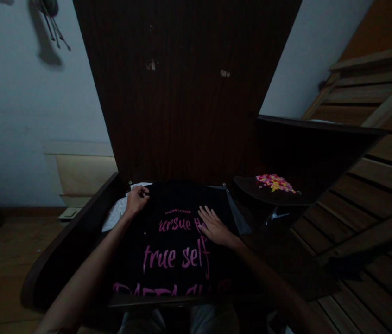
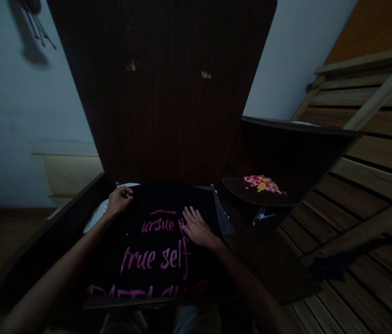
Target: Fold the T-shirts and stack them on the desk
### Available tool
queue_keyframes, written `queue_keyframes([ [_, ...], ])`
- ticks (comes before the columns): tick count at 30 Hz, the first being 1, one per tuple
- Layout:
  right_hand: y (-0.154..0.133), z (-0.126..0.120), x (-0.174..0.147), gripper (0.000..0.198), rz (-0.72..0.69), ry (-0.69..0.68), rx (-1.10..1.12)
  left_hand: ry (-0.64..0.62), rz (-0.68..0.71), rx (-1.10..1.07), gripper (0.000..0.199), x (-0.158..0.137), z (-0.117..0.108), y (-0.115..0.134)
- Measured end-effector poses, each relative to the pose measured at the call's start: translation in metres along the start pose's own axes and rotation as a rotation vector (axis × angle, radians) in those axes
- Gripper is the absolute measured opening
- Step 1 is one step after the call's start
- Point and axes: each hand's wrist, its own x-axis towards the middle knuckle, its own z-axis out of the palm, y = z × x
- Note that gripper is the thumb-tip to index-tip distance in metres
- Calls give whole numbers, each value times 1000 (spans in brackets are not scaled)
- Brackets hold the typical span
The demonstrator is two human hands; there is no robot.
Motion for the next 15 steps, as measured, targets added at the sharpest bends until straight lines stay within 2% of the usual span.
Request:
queue_keyframes([
  [4, 1, -4, -1, 64, 2, -35, 16, -75, -55, -8, 27, 2, -6, -24],
  [7, 4, -14, 4, 58, 9, -13, 71, -167, -15, 34, 31, 6, -2, -33],
  [10, 11, -30, 20, 44, 14, 95, 134, -227, 100, 100, 30, 15, 9, -34],
  [15, 33, -44, 69, 23, 47, 264, 133, -290, 231, 212, 34, 34, 36, -20],
])
